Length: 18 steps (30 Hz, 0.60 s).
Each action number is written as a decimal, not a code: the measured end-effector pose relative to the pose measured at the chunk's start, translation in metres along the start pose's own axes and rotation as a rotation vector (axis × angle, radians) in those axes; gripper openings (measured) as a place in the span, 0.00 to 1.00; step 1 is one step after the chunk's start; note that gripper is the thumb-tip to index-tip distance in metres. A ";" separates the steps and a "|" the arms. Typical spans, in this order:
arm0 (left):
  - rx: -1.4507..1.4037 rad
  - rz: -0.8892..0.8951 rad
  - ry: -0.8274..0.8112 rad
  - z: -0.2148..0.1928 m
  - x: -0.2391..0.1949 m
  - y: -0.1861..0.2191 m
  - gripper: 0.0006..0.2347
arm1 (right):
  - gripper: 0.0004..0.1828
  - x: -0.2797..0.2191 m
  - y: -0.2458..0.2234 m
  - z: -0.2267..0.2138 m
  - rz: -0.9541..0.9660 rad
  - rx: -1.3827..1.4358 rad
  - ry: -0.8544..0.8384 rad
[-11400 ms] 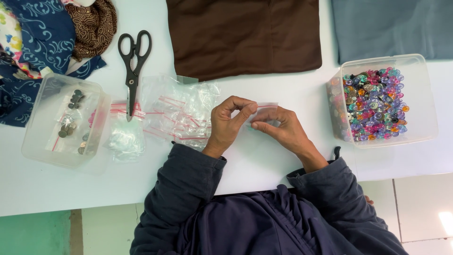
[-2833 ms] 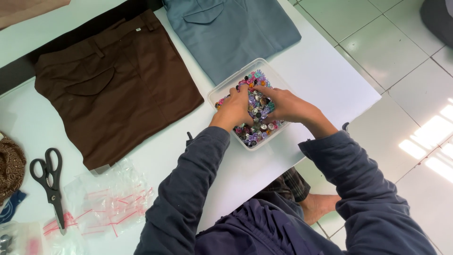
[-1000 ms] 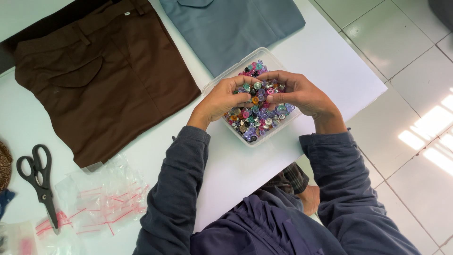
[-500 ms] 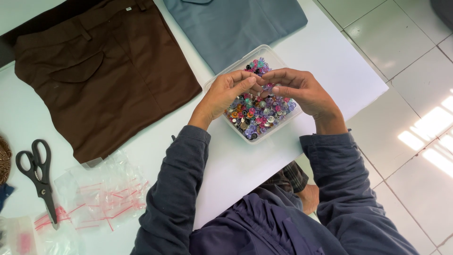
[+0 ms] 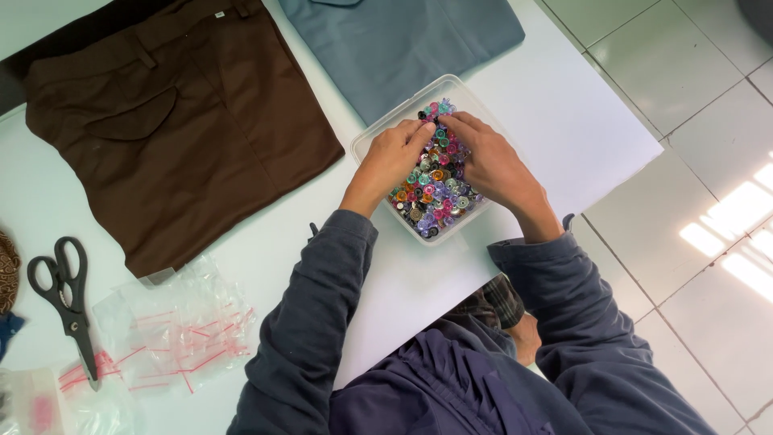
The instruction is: Sorting small decorative beads and placing them into small plastic zip-lock bags
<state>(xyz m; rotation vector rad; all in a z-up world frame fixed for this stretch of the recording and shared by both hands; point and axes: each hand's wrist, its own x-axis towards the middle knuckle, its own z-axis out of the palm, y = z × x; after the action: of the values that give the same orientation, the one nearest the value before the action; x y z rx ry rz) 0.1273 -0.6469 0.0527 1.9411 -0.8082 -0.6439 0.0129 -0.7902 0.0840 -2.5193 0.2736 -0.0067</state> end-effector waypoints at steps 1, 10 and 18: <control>0.000 0.000 0.000 0.000 0.002 -0.002 0.31 | 0.42 0.001 0.001 0.001 0.000 0.000 0.000; -0.104 -0.165 -0.159 -0.010 -0.012 0.019 0.38 | 0.38 -0.003 0.000 -0.010 0.127 0.107 -0.196; -0.547 -0.261 -0.148 -0.009 -0.007 0.010 0.32 | 0.36 -0.005 0.027 -0.007 0.114 0.363 -0.140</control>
<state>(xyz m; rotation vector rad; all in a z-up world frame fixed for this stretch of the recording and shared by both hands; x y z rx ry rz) 0.1269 -0.6404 0.0665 1.5142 -0.4042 -1.0539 0.0026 -0.8154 0.0746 -2.1296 0.3272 0.1511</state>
